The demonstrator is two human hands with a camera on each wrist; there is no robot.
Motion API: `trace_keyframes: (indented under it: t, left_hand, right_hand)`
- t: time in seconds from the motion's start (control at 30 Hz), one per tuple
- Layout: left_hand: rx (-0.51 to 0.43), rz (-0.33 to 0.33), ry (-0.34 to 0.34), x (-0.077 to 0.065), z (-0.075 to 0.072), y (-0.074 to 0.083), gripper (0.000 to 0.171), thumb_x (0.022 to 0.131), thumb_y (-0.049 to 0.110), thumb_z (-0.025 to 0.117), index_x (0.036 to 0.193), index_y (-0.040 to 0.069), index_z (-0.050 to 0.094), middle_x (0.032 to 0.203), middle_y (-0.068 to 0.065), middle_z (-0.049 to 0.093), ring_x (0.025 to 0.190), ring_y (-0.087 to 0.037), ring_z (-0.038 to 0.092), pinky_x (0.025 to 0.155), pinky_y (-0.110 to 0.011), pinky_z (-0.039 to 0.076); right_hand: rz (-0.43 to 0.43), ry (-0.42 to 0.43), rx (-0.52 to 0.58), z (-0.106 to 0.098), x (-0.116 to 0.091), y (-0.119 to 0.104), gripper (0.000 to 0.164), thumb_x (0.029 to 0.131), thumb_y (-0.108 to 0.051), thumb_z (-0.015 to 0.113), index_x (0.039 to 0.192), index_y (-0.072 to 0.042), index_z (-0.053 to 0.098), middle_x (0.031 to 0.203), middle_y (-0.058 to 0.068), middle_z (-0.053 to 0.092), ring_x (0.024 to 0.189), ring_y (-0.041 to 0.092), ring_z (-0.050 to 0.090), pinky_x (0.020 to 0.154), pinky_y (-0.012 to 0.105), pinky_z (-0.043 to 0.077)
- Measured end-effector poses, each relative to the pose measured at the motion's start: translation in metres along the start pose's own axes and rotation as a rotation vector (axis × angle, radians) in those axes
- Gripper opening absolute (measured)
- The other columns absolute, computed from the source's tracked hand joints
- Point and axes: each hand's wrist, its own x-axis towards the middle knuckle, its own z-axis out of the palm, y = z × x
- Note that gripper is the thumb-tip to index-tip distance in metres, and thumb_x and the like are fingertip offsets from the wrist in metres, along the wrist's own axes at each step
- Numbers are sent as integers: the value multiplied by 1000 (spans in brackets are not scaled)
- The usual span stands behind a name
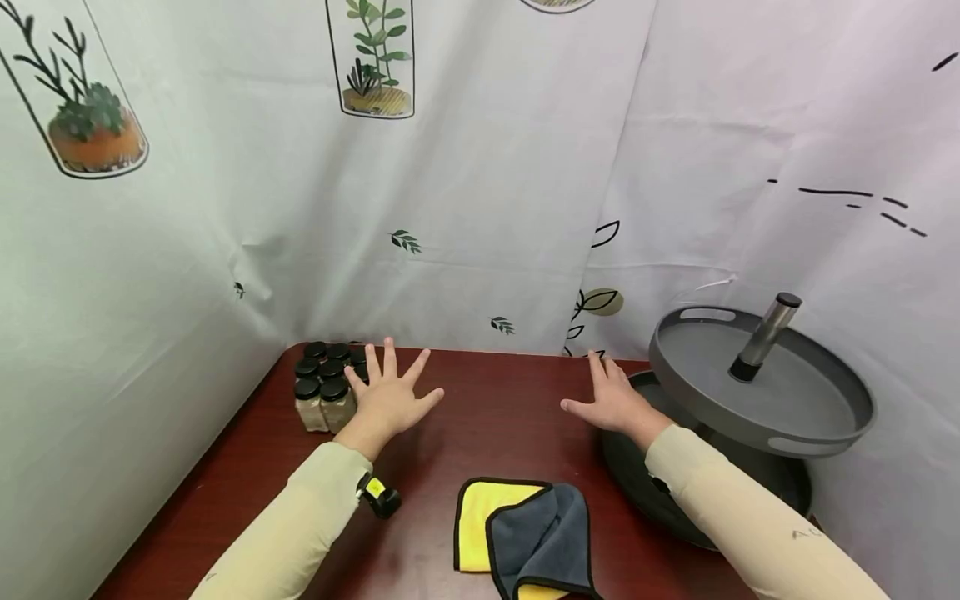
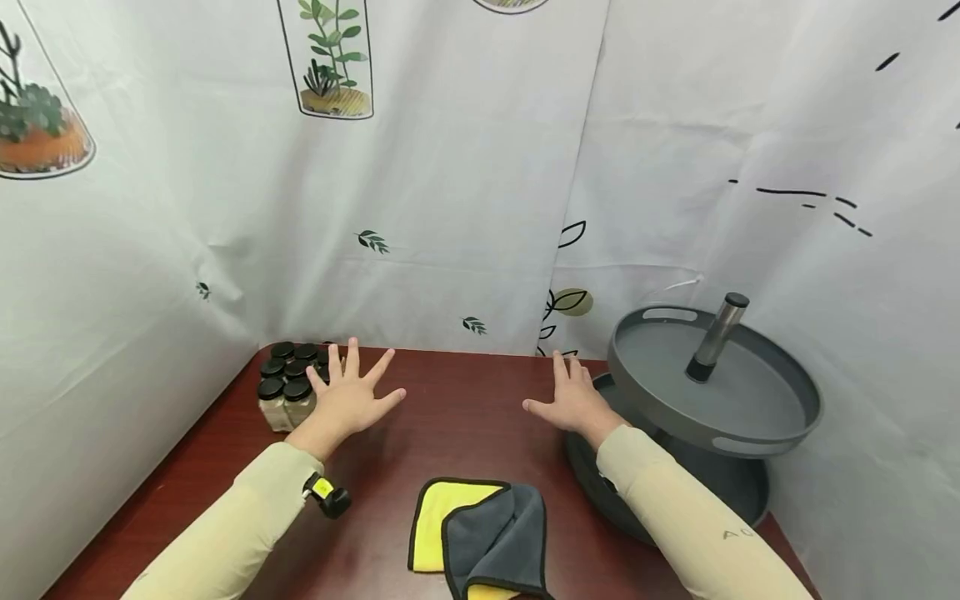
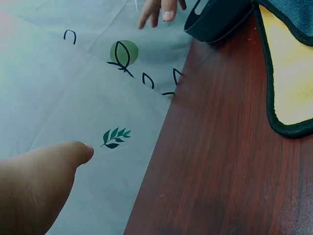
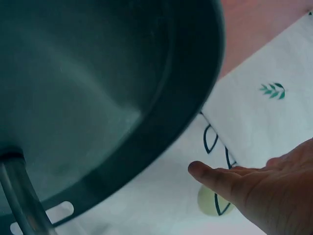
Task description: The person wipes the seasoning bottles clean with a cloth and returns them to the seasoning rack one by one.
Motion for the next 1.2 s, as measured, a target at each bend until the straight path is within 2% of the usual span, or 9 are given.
trace_keyframes:
  t: [0.1, 0.17, 0.23, 0.33, 0.47, 0.57, 0.67, 0.97, 1.2]
  left_hand:
    - [-5, 16, 66, -1, 1, -4, 77, 81, 71, 39, 146, 36, 16, 149, -22, -4, 132, -44, -16, 94, -69, -11]
    - [-4, 32, 149, -3, 2, -10, 73, 83, 61, 49, 145, 31, 26, 144, -24, 12, 131, -46, 3, 98, -67, 0]
    - [-1, 38, 245, -3, 2, -20, 66, 82, 49, 58, 138, 23, 36, 131, -25, 25, 119, -45, 22, 96, -62, 15]
    - [1, 2, 327, -3, -2, -42, 54, 80, 37, 62, 125, 12, 43, 115, -24, 33, 101, -43, 31, 84, -57, 28]
    - [-36, -54, 262, -5, -8, -73, 46, 81, 26, 61, 120, 4, 47, 113, -27, 39, 100, -44, 35, 82, -59, 29]
    - [-51, -38, 178, -7, -9, -89, 40, 82, 20, 59, 117, 2, 51, 115, -26, 42, 102, -44, 37, 85, -59, 28]
    - [-44, 9, 156, -7, -10, -98, 29, 83, 15, 58, 109, 2, 56, 113, -24, 45, 100, -44, 40, 84, -58, 31]
    - [-50, 147, 208, -16, -8, -96, 24, 76, 6, 65, 101, 4, 62, 104, -17, 51, 92, -42, 47, 79, -52, 40]
    - [-167, 291, 275, -43, 5, -57, 24, 73, 11, 70, 96, 10, 64, 98, -10, 53, 87, -35, 48, 76, -44, 43]
  right_hand:
    - [-30, 8, -3, 2, -2, -3, 105, 76, -66, 57, 147, -7, 5, 147, 26, 7, 133, 45, 10, 99, 61, 23]
    - [-78, 14, -3, 4, -7, -7, 102, 75, -67, 56, 147, -11, 11, 148, 23, 12, 133, 42, 13, 98, 61, 25]
    - [-134, 19, -11, 6, -15, -14, 98, 75, -69, 55, 147, -15, 16, 147, 20, 17, 133, 39, 18, 98, 59, 27]
    - [-222, 8, -18, 9, -31, -28, 92, 75, -68, 55, 146, -19, 23, 145, 17, 24, 131, 34, 25, 97, 55, 32]
    - [-301, -90, -22, 20, -54, -45, 85, 75, -68, 55, 144, -26, 28, 144, 10, 27, 129, 28, 31, 94, 48, 38]
    - [-342, -213, -8, 30, -69, -55, 81, 76, -68, 55, 143, -33, 26, 145, 9, 25, 129, 27, 31, 91, 46, 41]
    - [-366, -311, 10, 39, -81, -63, 81, 74, -69, 55, 142, -37, 25, 146, 9, 23, 129, 28, 30, 89, 46, 43]
    - [-401, -335, -32, 64, -95, -66, 83, 72, -70, 57, 141, -34, 29, 145, 7, 26, 126, 28, 35, 84, 51, 44]
    - [-435, -309, -48, 69, -105, -67, 86, 68, -73, 58, 141, -35, 30, 144, 7, 27, 128, 30, 30, 89, 62, 33]
